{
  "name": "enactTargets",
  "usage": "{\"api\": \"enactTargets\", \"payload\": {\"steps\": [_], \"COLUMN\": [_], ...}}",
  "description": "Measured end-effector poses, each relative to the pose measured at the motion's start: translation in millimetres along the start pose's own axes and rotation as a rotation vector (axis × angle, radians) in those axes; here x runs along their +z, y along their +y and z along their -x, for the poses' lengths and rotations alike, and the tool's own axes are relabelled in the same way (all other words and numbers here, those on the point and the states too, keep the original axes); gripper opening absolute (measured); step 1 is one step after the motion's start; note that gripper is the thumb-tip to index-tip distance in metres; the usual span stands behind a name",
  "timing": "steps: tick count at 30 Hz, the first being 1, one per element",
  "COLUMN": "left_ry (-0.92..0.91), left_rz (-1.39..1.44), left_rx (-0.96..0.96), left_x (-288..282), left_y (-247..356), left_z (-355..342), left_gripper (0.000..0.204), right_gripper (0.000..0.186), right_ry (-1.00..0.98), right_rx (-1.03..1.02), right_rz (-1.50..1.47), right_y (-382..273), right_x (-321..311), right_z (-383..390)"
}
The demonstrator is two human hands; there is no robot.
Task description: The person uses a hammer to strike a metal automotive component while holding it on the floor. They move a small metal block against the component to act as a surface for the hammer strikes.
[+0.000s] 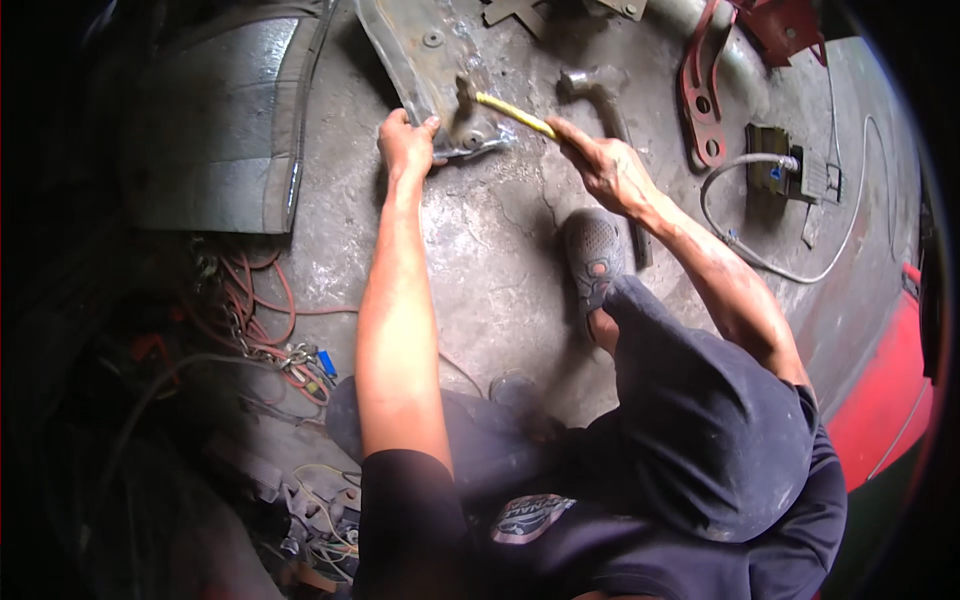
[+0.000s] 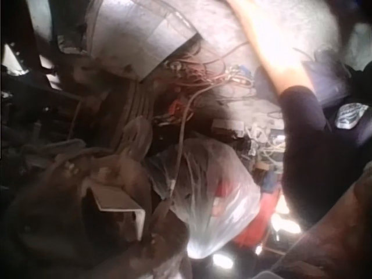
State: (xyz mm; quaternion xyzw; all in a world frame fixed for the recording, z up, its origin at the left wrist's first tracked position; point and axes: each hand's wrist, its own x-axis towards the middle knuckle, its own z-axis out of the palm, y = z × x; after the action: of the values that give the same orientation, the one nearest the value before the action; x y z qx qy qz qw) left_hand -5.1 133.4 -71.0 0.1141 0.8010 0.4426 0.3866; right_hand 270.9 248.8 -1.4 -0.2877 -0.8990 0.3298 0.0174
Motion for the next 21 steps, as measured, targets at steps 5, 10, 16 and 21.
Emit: {"api": "enactTargets", "payload": {"steps": [5,10,16,21], "left_ry": [-0.055,-0.018,-0.016,-0.02], "left_rz": [0.092,0.023,-0.027,-0.013], "left_rx": [0.031,0.008,0.054,0.017], "left_x": [-6.7,5.4,-4.2,9.3], "left_y": [0.4,12.9,7.3,13.0], "left_z": [-2.2,7.4,3.8,4.4], "left_gripper": [0.021,0.021,0.023,0.023], "right_gripper": [0.049,0.045,0.045,0.046], "right_ry": [0.276,-0.119,0.237,-0.117], "right_rx": [-0.187,0.111,-0.083,0.093], "right_rz": [-0.194,0.095,-0.137,0.039], "right_y": [-36.9,16.0,-29.7,23.4], "right_x": [-15.6,5.1,-14.8,12.8], "right_z": [-4.5,11.6,0.8,22.4]}}
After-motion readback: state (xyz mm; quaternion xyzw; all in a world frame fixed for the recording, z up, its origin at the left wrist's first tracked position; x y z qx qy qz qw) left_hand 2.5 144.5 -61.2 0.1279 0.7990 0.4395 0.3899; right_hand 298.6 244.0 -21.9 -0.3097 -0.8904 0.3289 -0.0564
